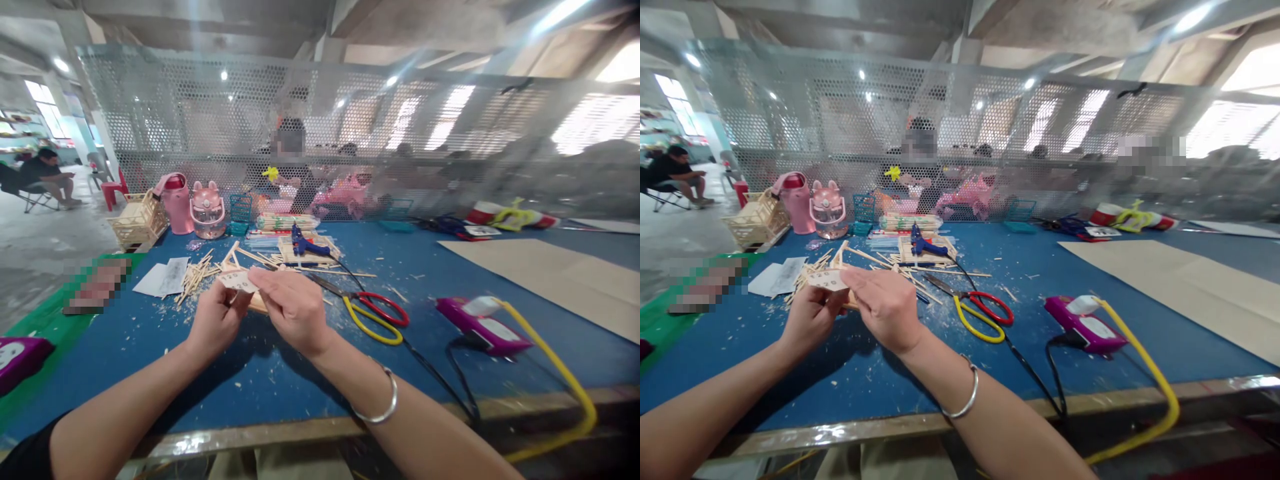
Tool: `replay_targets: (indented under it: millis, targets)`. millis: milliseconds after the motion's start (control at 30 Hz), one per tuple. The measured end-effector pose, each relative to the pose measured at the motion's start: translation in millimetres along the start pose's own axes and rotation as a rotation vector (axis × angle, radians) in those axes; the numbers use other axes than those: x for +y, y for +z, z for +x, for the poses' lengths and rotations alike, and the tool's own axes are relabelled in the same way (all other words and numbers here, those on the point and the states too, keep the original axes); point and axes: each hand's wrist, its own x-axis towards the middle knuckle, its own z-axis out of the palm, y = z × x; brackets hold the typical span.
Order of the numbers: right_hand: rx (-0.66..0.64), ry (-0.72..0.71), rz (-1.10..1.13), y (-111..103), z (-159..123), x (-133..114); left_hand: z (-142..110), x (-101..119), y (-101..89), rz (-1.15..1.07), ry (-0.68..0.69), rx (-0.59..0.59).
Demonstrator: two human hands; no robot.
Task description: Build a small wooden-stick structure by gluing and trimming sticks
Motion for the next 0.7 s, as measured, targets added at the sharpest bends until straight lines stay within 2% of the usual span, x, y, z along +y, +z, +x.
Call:
replay_targets:
  millis: [133, 267, 333, 433, 500, 600, 700]
  targets:
    - [-0.093, 0.004, -0.037, -3.1, -1.7, 9.8, -1.0, 1.2, -0.7, -0.017, 0.014, -0.006]
    - [0.004, 0.143, -0.111, -4.5, -1.2, 12.2, -1.1, 3.9, -1.2, -0.02, 0.012, -0.016]
    - [0.039, 0.105, -0.06, -3.8, -0.9, 10.0, -0.7, 3.8, -0.7, -0.042, 0.001, -0.01]
    - [-0.043, -0.03, -0.009, -3.2, -1.1, 9.4, -0.1, 2.6, -0.4, -0.039, -0.008, 0.006]
    - [-0.069, -0.025, -0.055, -3.4, -1.1, 11.1, 0.0, 2.0, -0.6, -0.025, -0.001, 0.012]
    - [-0.009, 0.024, -0.099, -3.9, -0.3, 11.9, -0.2, 1.4, -0.6, -0.042, 0.01, -0.004]
    - [-0.051, -0.043, -0.062, -4.1, 0.8, 10.7, -0.1, 0.8, -0.5, -0.089, 0.0, -0.008]
